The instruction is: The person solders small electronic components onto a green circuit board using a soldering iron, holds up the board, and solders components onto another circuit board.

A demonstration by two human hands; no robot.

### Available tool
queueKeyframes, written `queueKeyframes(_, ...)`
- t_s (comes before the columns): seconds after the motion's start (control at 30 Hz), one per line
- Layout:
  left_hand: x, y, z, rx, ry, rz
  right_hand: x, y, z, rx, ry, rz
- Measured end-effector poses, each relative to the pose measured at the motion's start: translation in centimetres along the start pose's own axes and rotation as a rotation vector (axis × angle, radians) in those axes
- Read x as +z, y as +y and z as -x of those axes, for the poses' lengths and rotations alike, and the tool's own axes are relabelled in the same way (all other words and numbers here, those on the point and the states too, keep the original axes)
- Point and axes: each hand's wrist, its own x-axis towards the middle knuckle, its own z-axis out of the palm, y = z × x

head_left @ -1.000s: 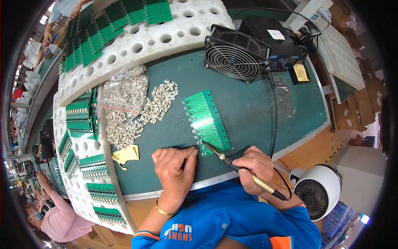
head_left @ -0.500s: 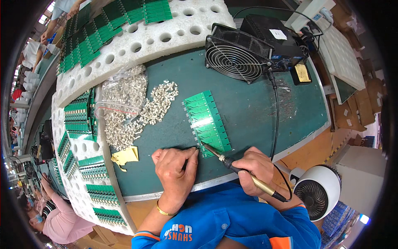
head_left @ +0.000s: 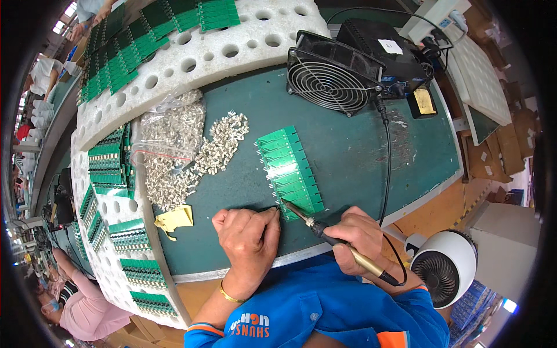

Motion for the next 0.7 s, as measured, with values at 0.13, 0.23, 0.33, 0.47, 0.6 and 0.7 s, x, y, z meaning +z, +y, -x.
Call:
queueKeyframes(0.13,-0.04,0.07,0.09,-0.008,0.000,0.003,0.03,0.03,-0.13,-0.008,0.006,0.002)
queueKeyframes(0.23,-0.06,0.09,0.06,-0.015,-0.010,0.013,-0.09,-0.03,-0.01,0.006,-0.011,0.009)
queueKeyframes(0.33,-0.01,-0.02,0.05,-0.017,-0.009,0.016,-0.13,-0.10,-0.05,0.008,-0.014,0.014)
queueKeyframes(0.47,0.08,-0.07,-0.01,-0.020,-0.005,0.017,0.00,-0.01,-0.08,0.001,-0.003,0.005)
queueKeyframes(0.6,0.18,-0.09,-0.08,-0.010,0.004,0.018,-0.05,-0.05,-0.26,-0.001,-0.008,0.009)
queueKeyframes(0.7,0.21,-0.01,-0.22,-0.004,-0.003,0.025,-0.04,-0.06,-0.30,-0.005,-0.006,0.014)
